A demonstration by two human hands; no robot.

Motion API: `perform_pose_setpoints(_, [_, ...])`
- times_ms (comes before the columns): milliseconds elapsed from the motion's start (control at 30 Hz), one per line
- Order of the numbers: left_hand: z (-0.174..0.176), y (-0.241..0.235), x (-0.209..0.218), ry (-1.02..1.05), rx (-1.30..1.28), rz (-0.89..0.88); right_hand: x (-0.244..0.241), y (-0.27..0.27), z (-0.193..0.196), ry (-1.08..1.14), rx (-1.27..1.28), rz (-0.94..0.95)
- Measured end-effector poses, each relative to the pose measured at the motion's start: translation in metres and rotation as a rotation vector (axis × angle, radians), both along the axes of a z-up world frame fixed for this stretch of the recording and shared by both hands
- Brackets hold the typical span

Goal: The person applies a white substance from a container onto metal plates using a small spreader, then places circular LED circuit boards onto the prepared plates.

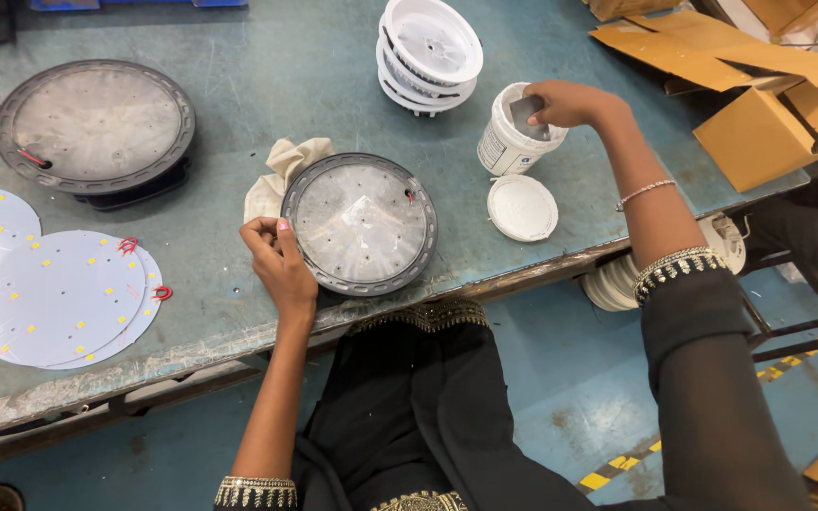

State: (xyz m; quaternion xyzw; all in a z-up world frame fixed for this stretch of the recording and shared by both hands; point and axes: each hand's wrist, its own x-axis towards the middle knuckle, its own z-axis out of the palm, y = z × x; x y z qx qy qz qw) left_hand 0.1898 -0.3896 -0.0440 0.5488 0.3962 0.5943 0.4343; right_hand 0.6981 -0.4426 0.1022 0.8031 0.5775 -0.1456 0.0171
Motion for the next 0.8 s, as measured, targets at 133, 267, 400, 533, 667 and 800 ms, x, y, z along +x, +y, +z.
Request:
perform_pose_setpoints(133, [0.001, 0.0, 0.0, 0.013, -0.008, 0.013, -0.001, -0.002, -0.001, 0.033, 0.043, -0.049])
perform_pose_setpoints(267, [0.001, 0.0, 0.0, 0.015, -0.01, 0.014, 0.006, -0.002, -0.005, 0.046, 0.12, -0.079])
perform_pose_setpoints(400, [0.002, 0.0, 0.0, 0.019, -0.016, 0.02, 0.02, -0.006, -0.009, 0.208, 0.295, -0.132])
perform_pose_setpoints(533, [0.002, 0.0, 0.0, 0.005, -0.018, -0.004, 0.034, -0.015, -0.01, 0.45, 0.468, -0.195])
perform_pose_setpoints(667, [0.001, 0.0, 0.0, -0.005, -0.013, -0.006, 0.035, -0.024, -0.008, 0.545, 0.557, -0.156])
perform_pose_setpoints(800, [0.001, 0.0, 0.0, -0.019, -0.02, -0.01, 0.022, -0.027, -0.011, 0.182, 0.439, -0.076])
